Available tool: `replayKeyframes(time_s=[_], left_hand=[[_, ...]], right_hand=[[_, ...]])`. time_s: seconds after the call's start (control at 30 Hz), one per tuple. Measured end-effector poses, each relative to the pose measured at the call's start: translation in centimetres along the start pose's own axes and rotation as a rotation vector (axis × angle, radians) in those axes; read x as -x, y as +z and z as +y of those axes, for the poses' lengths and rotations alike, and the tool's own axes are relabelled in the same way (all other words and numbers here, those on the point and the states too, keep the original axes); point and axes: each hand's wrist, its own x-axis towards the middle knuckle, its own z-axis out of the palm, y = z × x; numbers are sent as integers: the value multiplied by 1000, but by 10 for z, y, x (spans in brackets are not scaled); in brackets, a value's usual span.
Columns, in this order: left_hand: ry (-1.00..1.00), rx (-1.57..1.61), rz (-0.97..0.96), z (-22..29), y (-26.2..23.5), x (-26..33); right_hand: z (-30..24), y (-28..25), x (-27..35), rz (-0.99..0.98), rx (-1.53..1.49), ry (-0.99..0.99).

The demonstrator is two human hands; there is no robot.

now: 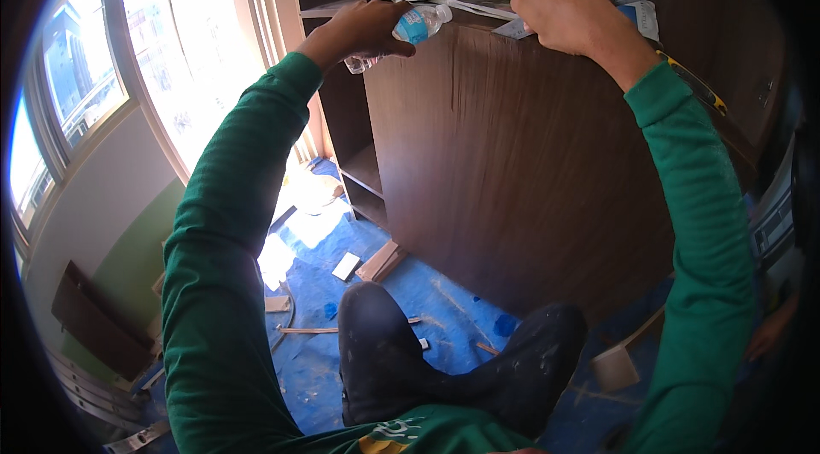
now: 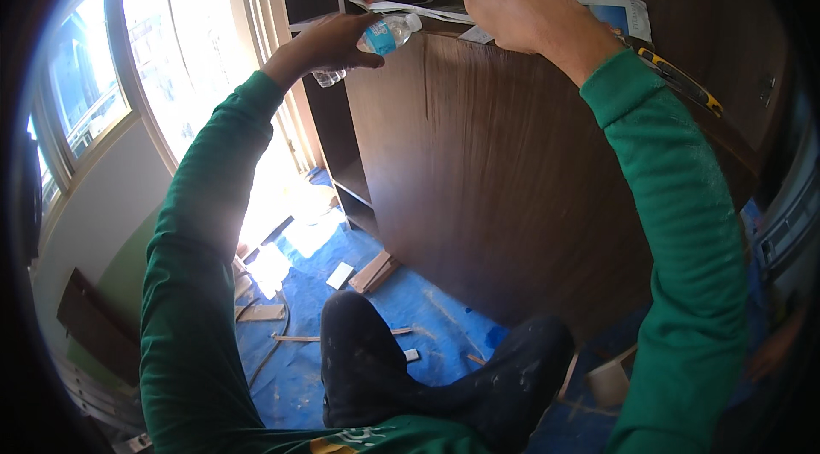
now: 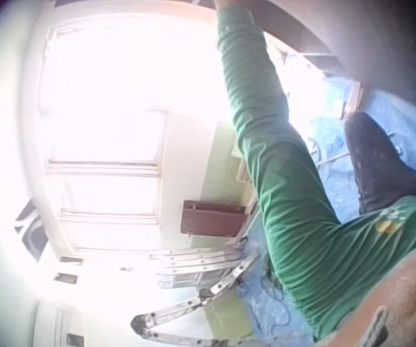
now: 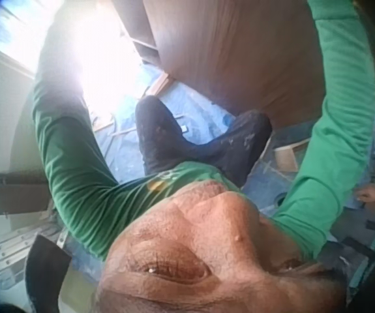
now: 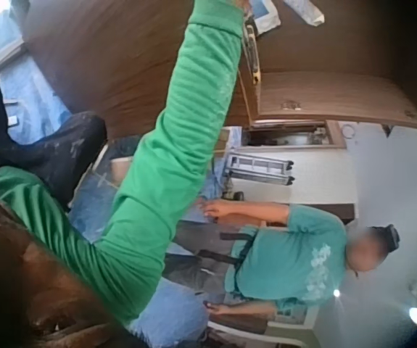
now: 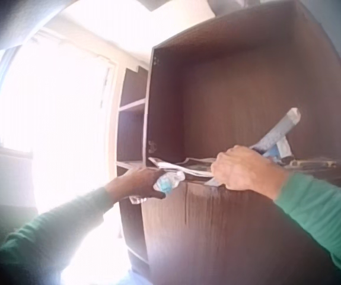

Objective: The person applies edge banding to a wooden furniture panel. They repeatedly wet the edge with a water bottle, press the banding strip along the edge, and smooth it with a tool.

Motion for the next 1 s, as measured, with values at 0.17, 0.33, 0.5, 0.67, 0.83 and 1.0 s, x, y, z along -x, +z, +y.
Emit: replayKeyframes(time_s=[0.17,0.33,0.5,0.67,0.83,1.0], left_hand=[[-27,-6,37,-5,9,0],[15,-76,94,3,13,-3],[56,-150,136,-3,10,3],[39,-266,157,3,10,0],[46,-380,192,7,11,-6],[46,-227,148,-1,8,-4]], right_hand=[[2,4,1,-24,-29,37],[0,-2,9,32,-80,67],[-16,-23,-4,-197,-157,202],[-7,-10,6,14,-133,125],[-6,-5,5,19,-107,119],[-7,-15,-3,-146,-113,175]])
